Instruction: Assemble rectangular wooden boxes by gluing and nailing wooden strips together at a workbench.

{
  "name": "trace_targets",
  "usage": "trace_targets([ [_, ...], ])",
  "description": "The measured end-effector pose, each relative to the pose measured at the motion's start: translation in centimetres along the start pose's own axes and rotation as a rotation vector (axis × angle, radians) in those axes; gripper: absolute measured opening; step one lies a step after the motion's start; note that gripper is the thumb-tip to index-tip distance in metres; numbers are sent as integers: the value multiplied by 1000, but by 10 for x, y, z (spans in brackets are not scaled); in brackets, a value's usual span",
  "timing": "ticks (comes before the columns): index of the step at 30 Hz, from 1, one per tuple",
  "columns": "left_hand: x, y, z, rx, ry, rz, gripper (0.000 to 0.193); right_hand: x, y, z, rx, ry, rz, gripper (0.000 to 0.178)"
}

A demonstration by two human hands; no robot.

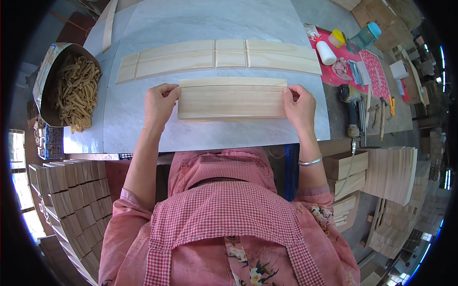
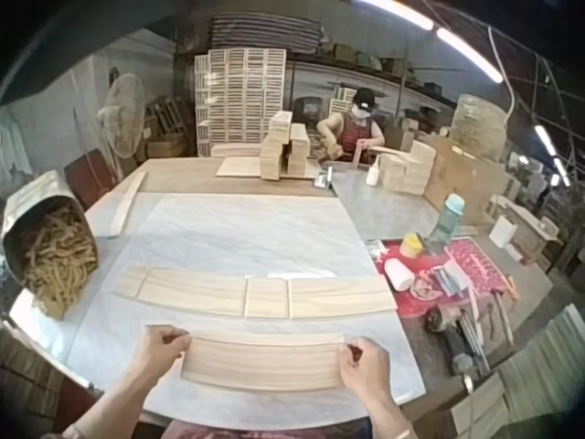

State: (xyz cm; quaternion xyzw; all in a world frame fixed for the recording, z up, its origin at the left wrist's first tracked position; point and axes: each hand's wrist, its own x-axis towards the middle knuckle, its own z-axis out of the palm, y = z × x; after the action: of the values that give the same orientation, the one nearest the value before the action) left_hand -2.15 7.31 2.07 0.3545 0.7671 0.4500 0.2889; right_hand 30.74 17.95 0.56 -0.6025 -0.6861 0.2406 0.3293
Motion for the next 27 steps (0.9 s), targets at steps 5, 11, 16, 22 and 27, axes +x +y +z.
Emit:
trace_targets([
  [5, 1, -6, -1, 8, -6, 9, 25, -2, 2, 3, -17, 9, -27, 19],
  [11, 0, -13, 0, -33, 4, 8, 26, -5, 0, 5, -48, 26, -66, 19],
  [16, 1, 0, -6, -35, -86, -72, 31, -4, 15, -7, 160, -17, -67, 12],
  [22, -10, 26, 22, 473, -65, 767, 53, -37, 28, -38, 156, -3, -177, 9],
  [27, -27, 67, 98, 628, -379, 1041, 64, -51, 16, -45, -40, -104, -198, 12],
])
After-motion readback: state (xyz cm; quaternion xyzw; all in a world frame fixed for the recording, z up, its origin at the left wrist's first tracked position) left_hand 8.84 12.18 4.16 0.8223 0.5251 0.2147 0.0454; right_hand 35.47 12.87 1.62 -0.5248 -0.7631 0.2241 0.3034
